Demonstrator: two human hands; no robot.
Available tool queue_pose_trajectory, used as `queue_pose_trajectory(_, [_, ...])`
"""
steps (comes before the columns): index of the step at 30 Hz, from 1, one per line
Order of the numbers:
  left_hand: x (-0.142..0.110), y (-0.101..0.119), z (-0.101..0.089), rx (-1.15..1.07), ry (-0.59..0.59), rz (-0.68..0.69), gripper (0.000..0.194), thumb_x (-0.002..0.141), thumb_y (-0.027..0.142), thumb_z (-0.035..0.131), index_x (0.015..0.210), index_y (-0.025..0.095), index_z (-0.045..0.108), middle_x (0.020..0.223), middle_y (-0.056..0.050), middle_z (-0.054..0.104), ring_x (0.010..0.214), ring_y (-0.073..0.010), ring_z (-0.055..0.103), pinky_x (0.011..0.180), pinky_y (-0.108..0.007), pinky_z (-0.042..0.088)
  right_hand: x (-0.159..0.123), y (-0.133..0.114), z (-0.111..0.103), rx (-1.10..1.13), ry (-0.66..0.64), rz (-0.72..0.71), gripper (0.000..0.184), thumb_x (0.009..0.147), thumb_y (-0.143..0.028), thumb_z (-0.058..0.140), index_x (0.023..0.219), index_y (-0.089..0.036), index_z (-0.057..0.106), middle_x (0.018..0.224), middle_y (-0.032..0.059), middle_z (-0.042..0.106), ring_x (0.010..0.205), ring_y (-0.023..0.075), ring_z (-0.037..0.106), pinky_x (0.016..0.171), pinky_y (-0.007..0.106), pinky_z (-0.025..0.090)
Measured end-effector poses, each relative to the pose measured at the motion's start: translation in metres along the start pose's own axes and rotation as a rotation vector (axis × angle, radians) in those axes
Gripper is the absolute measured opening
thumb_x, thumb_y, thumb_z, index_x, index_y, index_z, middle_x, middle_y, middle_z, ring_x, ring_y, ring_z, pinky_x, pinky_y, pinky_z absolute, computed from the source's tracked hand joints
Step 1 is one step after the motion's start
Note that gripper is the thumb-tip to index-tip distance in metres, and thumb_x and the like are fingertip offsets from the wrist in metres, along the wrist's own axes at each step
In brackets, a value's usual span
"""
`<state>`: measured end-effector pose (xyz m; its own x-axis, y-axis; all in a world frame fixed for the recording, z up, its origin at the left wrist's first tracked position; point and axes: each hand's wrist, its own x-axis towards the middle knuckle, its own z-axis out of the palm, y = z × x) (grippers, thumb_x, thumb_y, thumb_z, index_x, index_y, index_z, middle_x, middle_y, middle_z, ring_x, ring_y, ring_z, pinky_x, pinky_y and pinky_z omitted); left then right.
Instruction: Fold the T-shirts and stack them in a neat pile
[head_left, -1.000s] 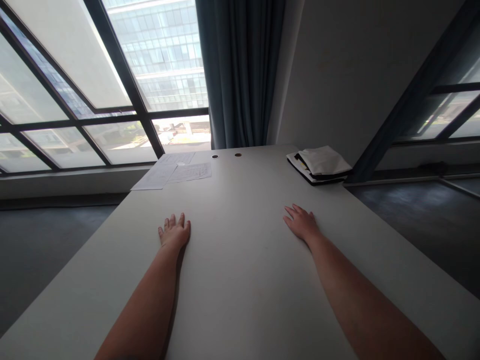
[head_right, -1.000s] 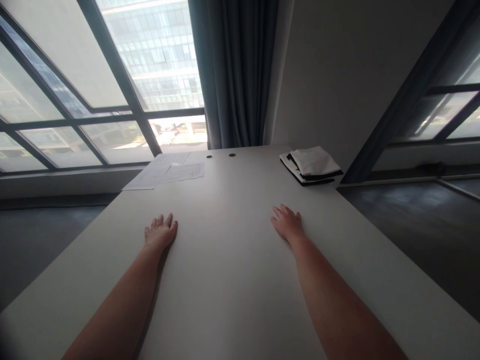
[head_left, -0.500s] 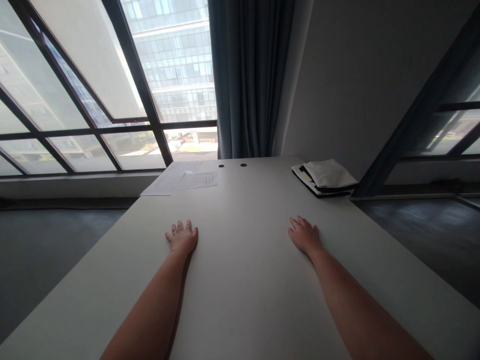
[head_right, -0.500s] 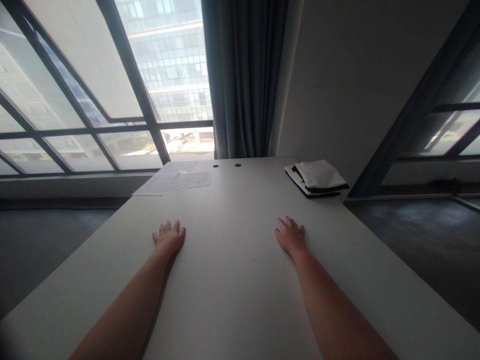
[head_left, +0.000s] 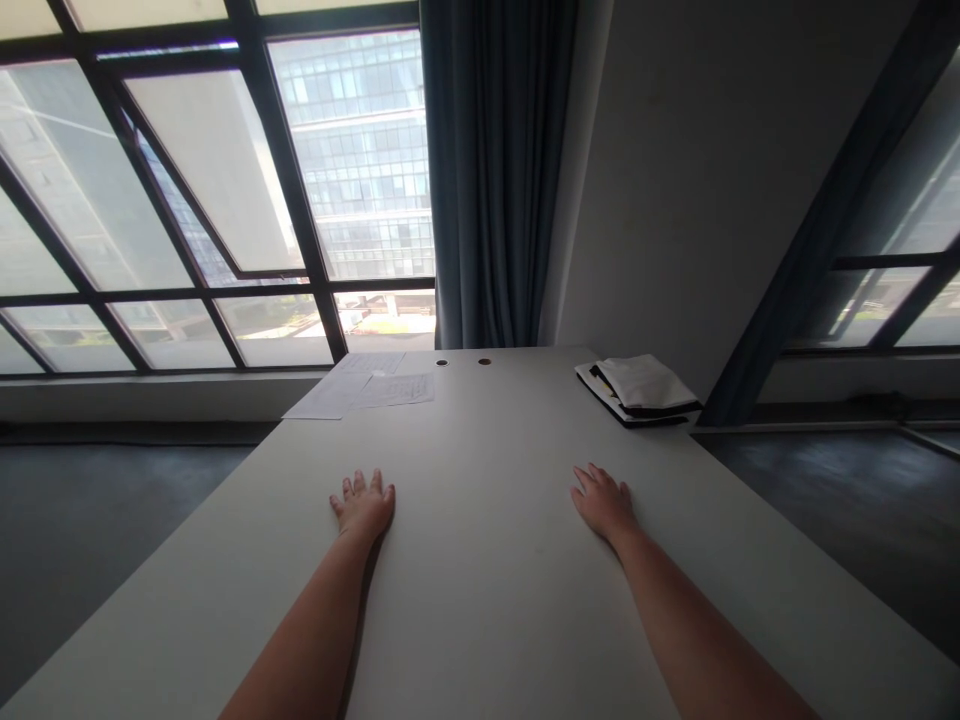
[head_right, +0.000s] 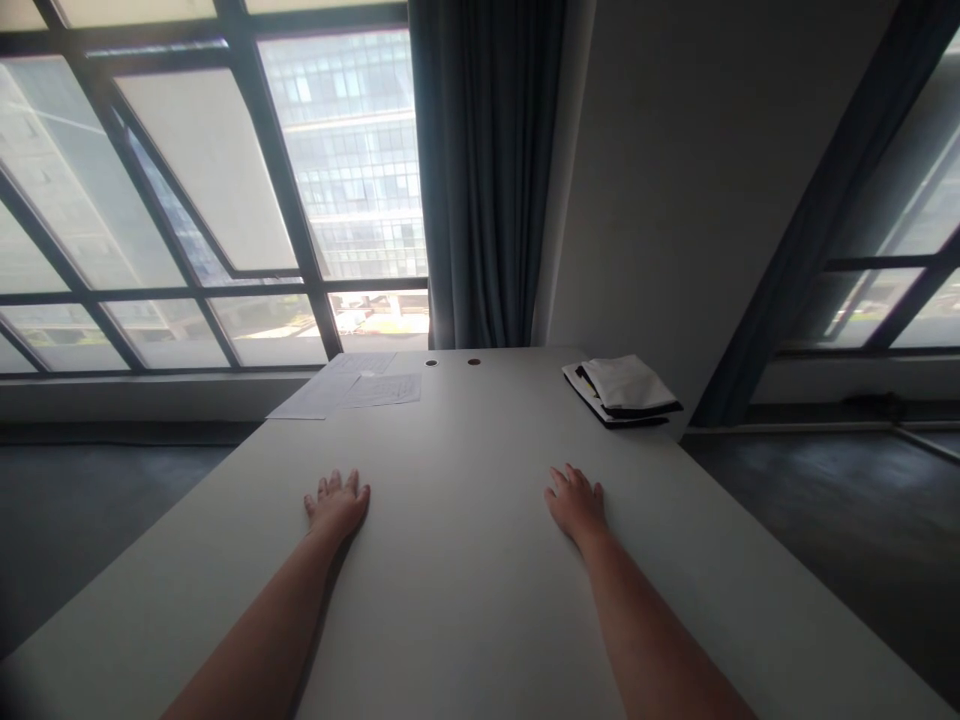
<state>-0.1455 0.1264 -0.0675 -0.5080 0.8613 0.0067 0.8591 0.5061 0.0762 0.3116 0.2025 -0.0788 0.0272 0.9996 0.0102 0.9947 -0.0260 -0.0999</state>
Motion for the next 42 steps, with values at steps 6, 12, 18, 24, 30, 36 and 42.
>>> queue_pose_trajectory(6, [0.0006, -0.0012, 0.0007, -0.008, 0.002, 0.012, 0.067, 0.103, 0.052, 0.03, 0.163, 0.025, 0.04, 0.172, -0.017, 0.028, 0.158, -0.041, 0.026, 0.122, -0.068, 0.019, 0.0, 0.001, 0.0012, 0.006, 0.024, -0.015, 0.056, 0.104, -0.037, 0.038, 0.158, -0.026, 0.049, 0.17, 0.0116, 0.034, 0.155, 0.0275, 0.031, 0.124, 0.055, 0.022])
queue_pose_trajectory(12, [-0.0018, -0.0003, -0.0021, -0.019, 0.003, 0.005, 0.066, 0.102, 0.052, 0.03, 0.162, 0.025, 0.043, 0.172, -0.017, 0.029, 0.158, -0.0402, 0.025, 0.123, -0.067, 0.019, -0.0007, 0.0006, 0.0001, 0.032, 0.03, -0.013, 0.056, 0.104, -0.037, 0.039, 0.157, -0.024, 0.05, 0.169, 0.0122, 0.035, 0.155, 0.0274, 0.032, 0.124, 0.055, 0.022])
queue_pose_trajectory(18, [-0.0014, -0.0018, -0.0018, -0.022, -0.006, 0.015, 0.068, 0.103, 0.053, 0.029, 0.163, 0.024, 0.041, 0.172, -0.018, 0.028, 0.158, -0.0407, 0.025, 0.123, -0.068, 0.018, -0.0046, -0.0005, -0.0035, 0.042, 0.029, -0.017, 0.055, 0.105, -0.038, 0.038, 0.157, -0.024, 0.05, 0.169, 0.0127, 0.036, 0.154, 0.026, 0.032, 0.124, 0.054, 0.021])
queue_pose_trajectory(24, [0.0009, -0.0024, 0.0006, -0.027, -0.012, 0.013, 0.069, 0.103, 0.054, 0.028, 0.163, 0.024, 0.04, 0.173, -0.018, 0.026, 0.159, -0.0408, 0.023, 0.123, -0.069, 0.018, -0.0034, 0.0009, -0.0018, 0.045, 0.037, -0.02, 0.056, 0.104, -0.039, 0.039, 0.157, -0.024, 0.051, 0.169, 0.013, 0.036, 0.154, 0.0266, 0.033, 0.123, 0.054, 0.023])
queue_pose_trajectory(30, [0.0021, -0.0029, 0.0023, -0.024, -0.007, 0.013, 0.068, 0.103, 0.054, 0.028, 0.163, 0.025, 0.041, 0.173, -0.018, 0.027, 0.159, -0.0407, 0.024, 0.122, -0.069, 0.018, -0.0056, -0.0001, -0.0041, 0.053, 0.046, -0.022, 0.056, 0.103, -0.038, 0.039, 0.155, -0.025, 0.052, 0.168, 0.013, 0.038, 0.153, 0.0274, 0.034, 0.123, 0.055, 0.023])
queue_pose_trajectory(36, [0.0012, -0.0016, 0.0002, -0.016, -0.012, 0.006, 0.068, 0.103, 0.054, 0.028, 0.164, 0.026, 0.04, 0.173, -0.017, 0.027, 0.159, -0.04, 0.024, 0.123, -0.068, 0.019, -0.0047, -0.0001, -0.0045, 0.059, 0.032, -0.02, 0.056, 0.103, -0.037, 0.04, 0.156, -0.023, 0.051, 0.168, 0.0133, 0.038, 0.154, 0.0271, 0.033, 0.124, 0.055, 0.022])
queue_pose_trajectory(42, [0.0029, -0.0031, 0.0023, -0.018, -0.01, 0.01, 0.069, 0.103, 0.054, 0.027, 0.164, 0.025, 0.04, 0.173, -0.017, 0.026, 0.158, -0.0409, 0.024, 0.122, -0.068, 0.019, -0.003, 0.0006, -0.0028, 0.067, 0.04, -0.021, 0.056, 0.103, -0.038, 0.04, 0.156, -0.024, 0.051, 0.168, 0.0126, 0.037, 0.154, 0.0268, 0.033, 0.124, 0.054, 0.021])
